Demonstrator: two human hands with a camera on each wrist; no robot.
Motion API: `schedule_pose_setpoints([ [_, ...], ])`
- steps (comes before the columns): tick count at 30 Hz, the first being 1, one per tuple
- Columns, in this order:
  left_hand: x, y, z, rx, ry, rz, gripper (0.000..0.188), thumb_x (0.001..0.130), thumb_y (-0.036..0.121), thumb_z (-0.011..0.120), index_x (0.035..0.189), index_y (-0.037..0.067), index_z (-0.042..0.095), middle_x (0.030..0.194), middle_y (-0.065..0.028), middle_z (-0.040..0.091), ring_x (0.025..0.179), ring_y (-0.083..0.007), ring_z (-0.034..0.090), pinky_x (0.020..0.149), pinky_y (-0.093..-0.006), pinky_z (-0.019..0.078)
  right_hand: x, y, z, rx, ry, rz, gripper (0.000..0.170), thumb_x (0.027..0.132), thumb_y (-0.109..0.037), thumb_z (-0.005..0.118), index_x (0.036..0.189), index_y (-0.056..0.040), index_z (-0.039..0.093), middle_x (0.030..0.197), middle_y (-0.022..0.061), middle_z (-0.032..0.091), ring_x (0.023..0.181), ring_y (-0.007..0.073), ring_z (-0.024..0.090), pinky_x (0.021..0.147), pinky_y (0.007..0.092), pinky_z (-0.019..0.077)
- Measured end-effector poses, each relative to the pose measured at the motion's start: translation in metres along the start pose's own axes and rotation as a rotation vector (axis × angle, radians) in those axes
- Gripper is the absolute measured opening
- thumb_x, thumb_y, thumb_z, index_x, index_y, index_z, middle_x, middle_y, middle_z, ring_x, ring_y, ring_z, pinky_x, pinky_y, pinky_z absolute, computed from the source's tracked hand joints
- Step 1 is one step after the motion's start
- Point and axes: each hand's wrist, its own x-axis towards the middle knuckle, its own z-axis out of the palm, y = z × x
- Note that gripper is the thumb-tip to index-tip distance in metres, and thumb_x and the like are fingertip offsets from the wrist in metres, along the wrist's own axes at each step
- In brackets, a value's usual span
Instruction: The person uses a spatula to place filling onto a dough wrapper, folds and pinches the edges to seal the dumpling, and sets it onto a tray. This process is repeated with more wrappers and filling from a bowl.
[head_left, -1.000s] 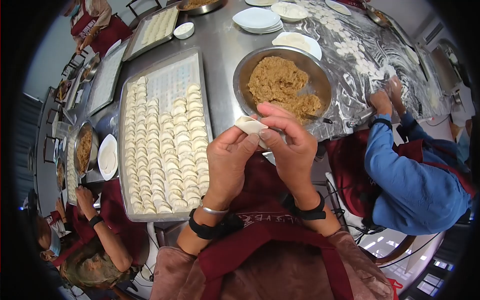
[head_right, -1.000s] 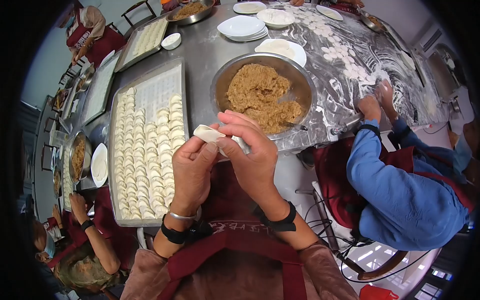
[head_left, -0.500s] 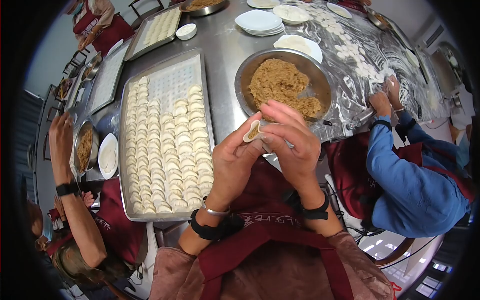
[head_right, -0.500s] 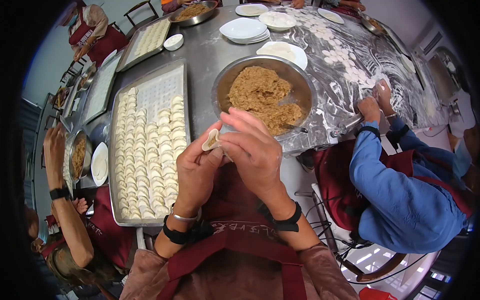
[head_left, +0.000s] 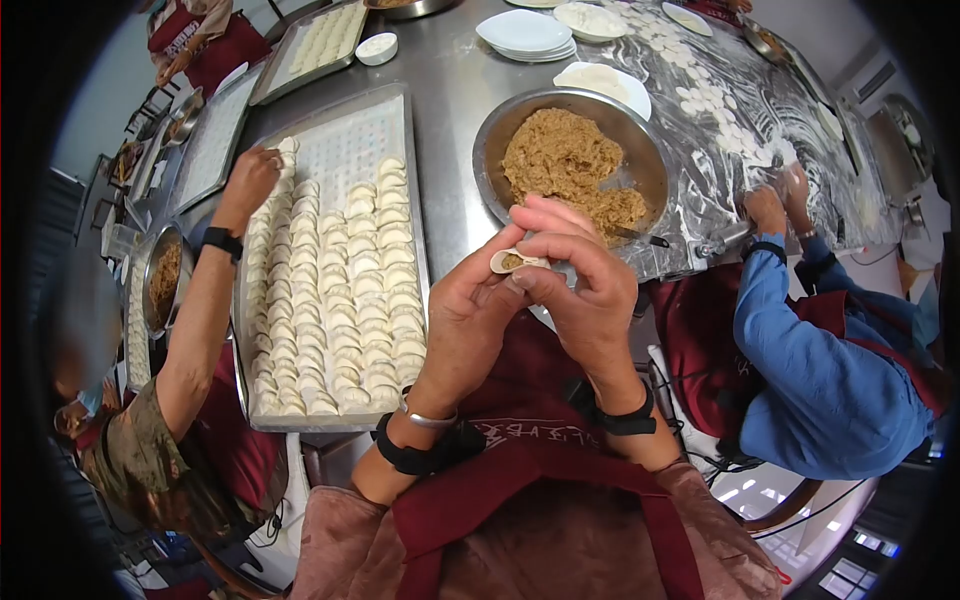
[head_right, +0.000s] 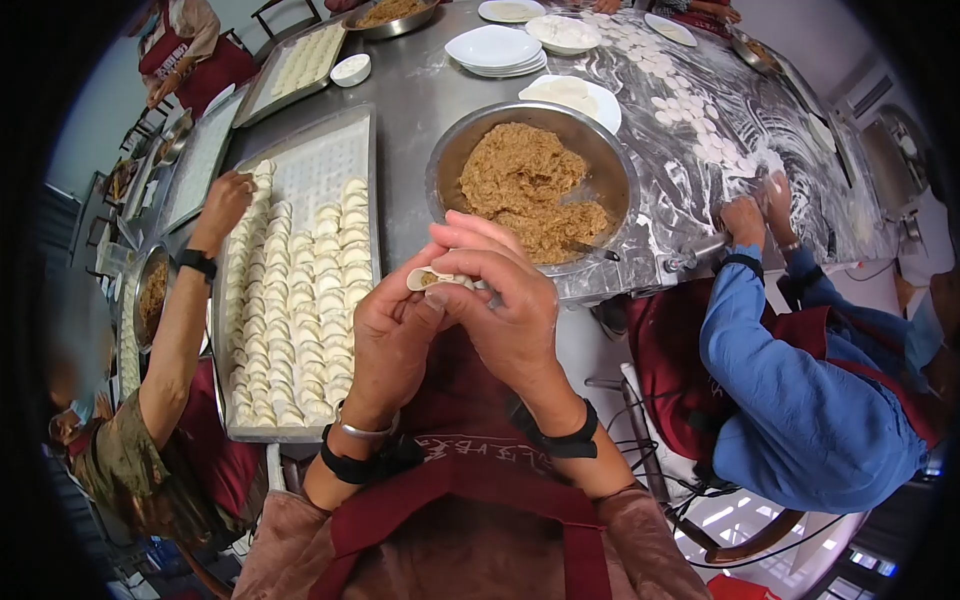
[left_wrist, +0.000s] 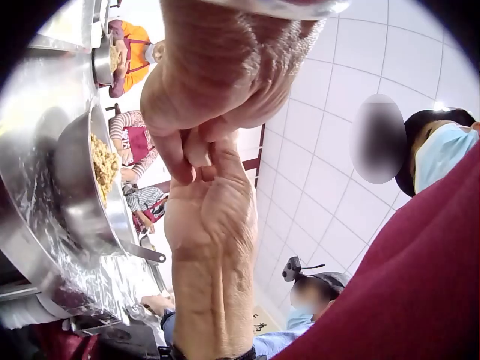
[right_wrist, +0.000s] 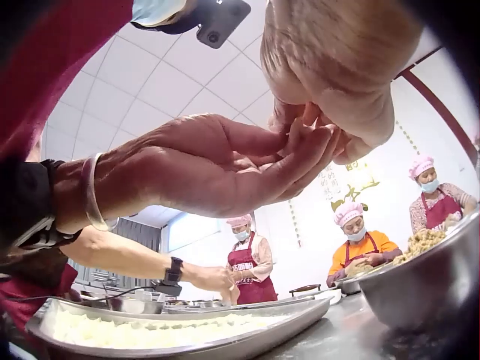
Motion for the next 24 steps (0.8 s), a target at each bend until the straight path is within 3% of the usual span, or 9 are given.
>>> schedule_pose_setpoints([
  [6, -0.002, 0.001, -0.001, 0.068, -0.009, 0.014, 0.045, 0.099, 0.009, 0.054, 0.14, -0.005, 0.041, 0.121, -0.0125, 0.061, 0.108, -0.017, 0.061, 0.092, -0.0306, 0.0533, -0.002, 0.01, 0.0, -0.047, -0.007, -0.125, 0.013, 0.077, -0.007, 0.074, 0.088, -0.0033, 0.069, 0.112, 0.0135, 0.069, 0.115, 0.0319, 0.061, 0.092, 0.0391, 0.0495],
  [9, -0.002, 0.006, -0.004, 0.276, -0.056, -0.004, 0.044, 0.099, 0.006, 0.052, 0.14, -0.004, 0.042, 0.12, -0.0108, 0.062, 0.107, -0.0154, 0.061, 0.091, -0.0295, 0.0531, -0.003, 0.011, 0.0, -0.089, -0.031, -0.182, 0.017, 0.075, -0.009, 0.076, 0.09, -0.0025, 0.069, 0.113, 0.0137, 0.069, 0.116, 0.0335, 0.06, 0.095, 0.0402, 0.0483],
  [16, -0.002, 0.007, -0.001, 0.138, -0.05, -0.046, 0.049, 0.093, -0.005, 0.054, 0.141, -0.003, 0.042, 0.115, -0.0078, 0.063, 0.101, -0.012, 0.062, 0.087, -0.026, 0.0532, 0.004, -0.006, -0.004, -0.132, -0.089, -0.057, 0.026, 0.072, -0.01, 0.077, 0.096, -0.0022, 0.07, 0.118, 0.0141, 0.067, 0.126, 0.0347, 0.053, 0.1, 0.0418, 0.0453],
  [18, -0.001, 0.011, -0.001, 0.127, -0.069, -0.054, 0.05, 0.092, -0.006, 0.055, 0.141, -0.003, 0.042, 0.113, -0.0074, 0.063, 0.1, -0.0114, 0.062, 0.086, -0.0254, 0.0532, 0.005, -0.001, -0.008, -0.063, -0.188, -0.035, 0.026, 0.072, -0.01, 0.078, 0.096, -0.0027, 0.07, 0.12, 0.0137, 0.066, 0.128, 0.0343, 0.05, 0.1, 0.042, 0.0448],
  [21, -0.001, 0.015, -0.001, 0.238, -0.108, -0.125, 0.05, 0.092, -0.006, 0.054, 0.141, -0.003, 0.042, 0.113, -0.0067, 0.063, 0.1, -0.0112, 0.062, 0.085, -0.0253, 0.0531, 0.003, 0.003, -0.008, -0.003, -0.175, -0.024, 0.021, 0.073, -0.009, 0.078, 0.091, -0.0027, 0.071, 0.115, 0.0126, 0.068, 0.124, 0.034, 0.054, 0.096, 0.0411, 0.0471],
  [24, -0.003, 0.015, 0.003, 0.197, -0.032, -0.118, 0.046, 0.092, -0.006, 0.053, 0.137, -0.003, 0.045, 0.111, -0.0062, 0.063, 0.098, -0.0108, 0.062, 0.085, -0.0248, 0.0529, 0.0, 0.01, -0.006, 0.013, -0.148, -0.076, 0.014, 0.074, -0.008, 0.077, 0.085, -0.0025, 0.07, 0.108, 0.0114, 0.07, 0.119, 0.0335, 0.058, 0.092, 0.0397, 0.0496],
])
